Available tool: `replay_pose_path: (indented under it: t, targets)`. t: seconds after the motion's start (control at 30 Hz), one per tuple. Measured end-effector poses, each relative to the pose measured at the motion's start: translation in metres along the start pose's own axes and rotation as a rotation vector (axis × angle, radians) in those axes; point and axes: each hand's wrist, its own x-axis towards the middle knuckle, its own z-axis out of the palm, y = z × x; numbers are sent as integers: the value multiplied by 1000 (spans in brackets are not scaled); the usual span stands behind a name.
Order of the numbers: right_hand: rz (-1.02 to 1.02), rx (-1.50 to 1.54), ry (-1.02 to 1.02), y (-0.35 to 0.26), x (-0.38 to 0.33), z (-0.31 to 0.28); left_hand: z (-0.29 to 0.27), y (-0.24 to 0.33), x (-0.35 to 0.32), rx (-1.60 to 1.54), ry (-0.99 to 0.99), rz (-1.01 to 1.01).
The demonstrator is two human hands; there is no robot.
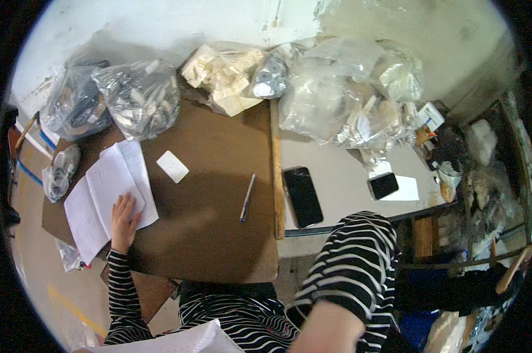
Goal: The person bundles small dark rectangular items with a rubber band, places them into a plastic bag, and writes on a label with a pen. The person then handles a bag of white items and places them on the table.
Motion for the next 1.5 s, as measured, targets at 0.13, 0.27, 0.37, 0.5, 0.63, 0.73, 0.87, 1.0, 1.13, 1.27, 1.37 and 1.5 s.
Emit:
replay_pose_path:
  t: [0.13, 0.27, 0.37, 0.5, 0.63, 0.73, 0.87, 1.0, 1.13, 1.27, 1.37, 1.5]
  targets:
    - [-325, -141, 302, -28, -62, 18, -13, 17, 11, -248, 44, 14]
    - [-289, 601, -31, -16, -153, 91, -34, 22, 10, -263, 128, 60]
    - [121, 388, -763, 2, -235, 114, -39, 29, 18, -343, 156, 72]
    - [831, 209, -1185, 13, -326, 157, -36, 32, 18, -404, 231, 86]
    - [1042, -64, -1390, 23, -406, 159, -38, 27, 16, -386, 257, 64]
    - [1408, 53, -1425, 41, -436, 153, -49, 20, 8, -379, 248, 28]
    - [1438, 211, -739, 87, -420, 137, -59, 23, 4, -434, 258, -31]
    - [1541, 225, -549, 101, -341, 129, -80, 42, 8, -559, 261, -59]
    - [1344, 369, -671, 36, -233, 111, -75, 52, 6, -737, 173, -65]
    - [793, 909, -1377, -68, -169, 85, -58, 90, 27, -901, 140, -68]
    - [501, 1478, -1511, -114, -178, 54, -48, 100, 31, -706, 43, -9]
    - [861, 1377, -1381, -114, -177, 46, -57, 95, 14, -664, 53, 0]
